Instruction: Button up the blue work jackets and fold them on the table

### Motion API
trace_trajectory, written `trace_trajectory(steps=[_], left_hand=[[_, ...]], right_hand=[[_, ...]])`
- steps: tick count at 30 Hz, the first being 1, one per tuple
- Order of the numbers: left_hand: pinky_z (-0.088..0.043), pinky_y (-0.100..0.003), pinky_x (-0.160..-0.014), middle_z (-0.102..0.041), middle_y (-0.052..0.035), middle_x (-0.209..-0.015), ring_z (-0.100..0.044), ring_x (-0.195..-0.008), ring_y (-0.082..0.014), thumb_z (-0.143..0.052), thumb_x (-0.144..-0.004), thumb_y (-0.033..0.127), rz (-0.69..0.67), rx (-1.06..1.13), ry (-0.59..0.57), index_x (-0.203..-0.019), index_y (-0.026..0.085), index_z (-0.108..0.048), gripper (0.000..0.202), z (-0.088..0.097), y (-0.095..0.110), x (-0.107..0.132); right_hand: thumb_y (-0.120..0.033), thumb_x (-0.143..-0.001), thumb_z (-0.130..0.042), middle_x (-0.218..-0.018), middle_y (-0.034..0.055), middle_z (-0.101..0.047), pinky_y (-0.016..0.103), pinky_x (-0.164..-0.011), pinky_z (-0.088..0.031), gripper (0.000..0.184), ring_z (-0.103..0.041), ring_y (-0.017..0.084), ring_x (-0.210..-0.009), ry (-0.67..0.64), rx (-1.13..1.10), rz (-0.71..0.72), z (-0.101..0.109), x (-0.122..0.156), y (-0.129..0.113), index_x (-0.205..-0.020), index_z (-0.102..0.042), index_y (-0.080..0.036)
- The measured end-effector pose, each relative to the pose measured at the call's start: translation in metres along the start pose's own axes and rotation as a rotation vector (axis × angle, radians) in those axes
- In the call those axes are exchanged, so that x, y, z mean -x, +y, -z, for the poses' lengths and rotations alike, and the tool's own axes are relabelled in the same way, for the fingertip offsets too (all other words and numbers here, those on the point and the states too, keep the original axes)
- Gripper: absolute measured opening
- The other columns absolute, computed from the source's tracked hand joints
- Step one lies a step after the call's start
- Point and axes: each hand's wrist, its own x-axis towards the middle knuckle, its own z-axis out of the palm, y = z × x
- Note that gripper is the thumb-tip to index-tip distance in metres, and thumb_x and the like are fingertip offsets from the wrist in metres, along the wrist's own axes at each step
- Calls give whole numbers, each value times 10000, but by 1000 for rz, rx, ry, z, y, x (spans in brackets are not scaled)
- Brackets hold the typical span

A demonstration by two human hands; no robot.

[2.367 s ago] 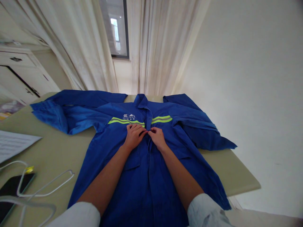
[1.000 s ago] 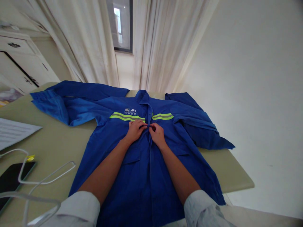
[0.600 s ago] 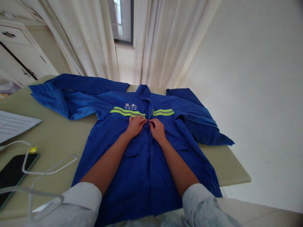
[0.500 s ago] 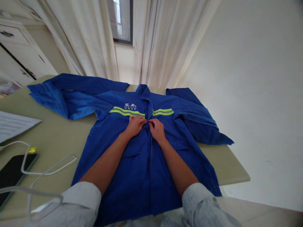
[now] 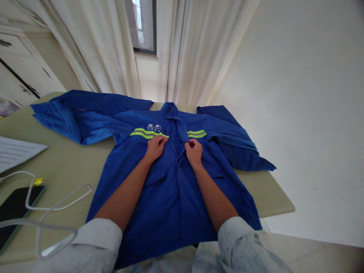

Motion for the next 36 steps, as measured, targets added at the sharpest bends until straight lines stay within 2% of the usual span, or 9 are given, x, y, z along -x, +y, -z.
trace_trajectory(steps=[3,7,10,14,17,21,26,32,36], left_hand=[[-462,-437,-955,-777,-63,-1094,-657,-1045,-271,-584,-1003,301,-5,-86,-46,-1012,238,-790,216,1,3,-1],[-417,-491,-944,-743,-89,-1143,-594,-1119,-325,-597,-993,289,-68,-311,-76,-1038,254,-799,210,8,20,2],[-401,-506,-974,-707,-97,-1255,-549,-1207,-335,-553,-991,199,-214,-365,-88,-1133,265,-781,277,16,37,13],[-445,-428,-935,-712,-69,-1172,-602,-1080,-259,-508,-987,132,-348,-220,-301,-1169,252,-745,322,18,56,42],[-450,-415,-925,-696,-61,-1229,-605,-1075,-245,-510,-1039,249,-313,-132,-418,-1271,249,-689,293,16,61,64],[-414,-435,-903,-672,-58,-1266,-578,-1117,-266,-572,-1040,439,-235,-129,-424,-1330,291,-653,335,16,59,74],[-364,-438,-889,-681,-46,-1050,-570,-1014,-243,-606,-1035,402,-302,-185,-364,-1030,234,-705,194,18,61,77],[-354,-444,-921,-669,-60,-1028,-549,-960,-228,-534,-1070,329,-461,-221,-261,-1034,202,-667,187,23,68,83],[-356,-434,-900,-661,-61,-1017,-540,-952,-230,-536,-1069,316,-441,-203,-230,-1025,206,-658,169,23,67,83]], right_hand=[[-156,-819,-604,-1024,95,-699,368,-899,-521,253,-638,241,-927,47,184,248,9,9,-18,-1061,-676,-178],[-173,-877,-675,-1140,97,-650,377,-981,-507,243,-600,250,-1088,-398,407,551,24,41,-35,-1112,-677,-233],[-330,-853,-800,-1064,66,-618,374,-887,-549,230,-623,238,-988,-549,500,436,37,67,-31,-1012,-666,-232],[-197,-843,-730,-1248,86,-558,358,-807,-593,343,-652,164,-849,-421,231,226,45,84,-10,-1161,-604,-228],[-168,-813,-684,-1173,75,-618,338,-784,-609,440,-680,159,-840,-381,-90,82,43,84,5,-1232,-568,-233],[-227,-753,-746,-948,27,-699,321,-775,-601,419,-705,174,-824,-452,-349,-103,42,78,14,-1151,-618,-216],[-212,-791,-667,-976,49,-691,296,-757,-582,209,-680,188,-899,-406,-210,92,44,80,5,-996,-705,-214],[-284,-875,-690,-928,54,-701,280,-667,-559,124,-673,176,-780,-407,-82,174,52,83,-5,-950,-750,-205],[-300,-910,-679,-904,40,-739,284,-696,-554,141,-695,179,-785,-504,-118,165,61,78,-5,-987,-763,-216]])
